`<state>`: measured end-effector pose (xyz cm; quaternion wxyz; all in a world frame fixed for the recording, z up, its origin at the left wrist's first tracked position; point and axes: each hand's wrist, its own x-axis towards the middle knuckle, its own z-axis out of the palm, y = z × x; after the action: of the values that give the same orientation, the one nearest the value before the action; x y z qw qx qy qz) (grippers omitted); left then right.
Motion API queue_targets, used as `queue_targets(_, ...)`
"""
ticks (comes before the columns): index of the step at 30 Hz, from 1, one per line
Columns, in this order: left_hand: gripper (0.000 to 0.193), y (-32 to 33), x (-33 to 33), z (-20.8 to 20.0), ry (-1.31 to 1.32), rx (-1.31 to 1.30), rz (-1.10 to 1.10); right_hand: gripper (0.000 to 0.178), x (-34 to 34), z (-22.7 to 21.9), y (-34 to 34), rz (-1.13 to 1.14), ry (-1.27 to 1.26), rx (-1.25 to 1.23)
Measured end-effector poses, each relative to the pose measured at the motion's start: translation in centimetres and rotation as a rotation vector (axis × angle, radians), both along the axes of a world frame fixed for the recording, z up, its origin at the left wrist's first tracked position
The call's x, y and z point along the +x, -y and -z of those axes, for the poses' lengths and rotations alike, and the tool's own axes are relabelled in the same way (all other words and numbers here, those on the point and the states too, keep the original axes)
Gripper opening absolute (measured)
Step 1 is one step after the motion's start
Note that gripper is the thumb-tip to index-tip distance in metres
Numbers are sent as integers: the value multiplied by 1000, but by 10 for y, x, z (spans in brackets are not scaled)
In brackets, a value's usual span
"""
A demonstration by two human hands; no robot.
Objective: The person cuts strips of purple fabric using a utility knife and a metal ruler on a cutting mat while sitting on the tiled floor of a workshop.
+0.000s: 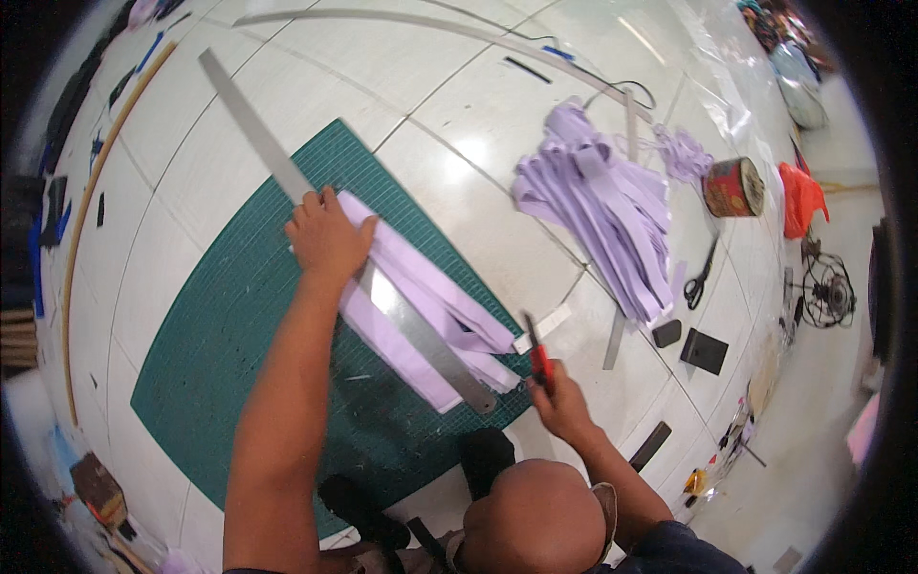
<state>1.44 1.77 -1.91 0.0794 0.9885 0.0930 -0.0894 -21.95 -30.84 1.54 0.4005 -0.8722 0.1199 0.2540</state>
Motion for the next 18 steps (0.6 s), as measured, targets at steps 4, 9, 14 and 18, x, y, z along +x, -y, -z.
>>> queue_targets(4, 55, 4, 22, -7, -152, 71, 21, 32, -9, -1, -4, -70, 1, 31)
queue_targets(9, 40, 0, 14, -1, 56, -262, -18, 34, -5, 5, 1, -59, 45, 80)
queue_targets(14, 49, -5, 12, -12, 127, -371, 129, 40, 29, 21, -24, 4, 157, 199)
queue_targets(18, 56, 23, 6, -71, 69, -533, 128, 67, 71, 17, -59, 91, 350, 325)
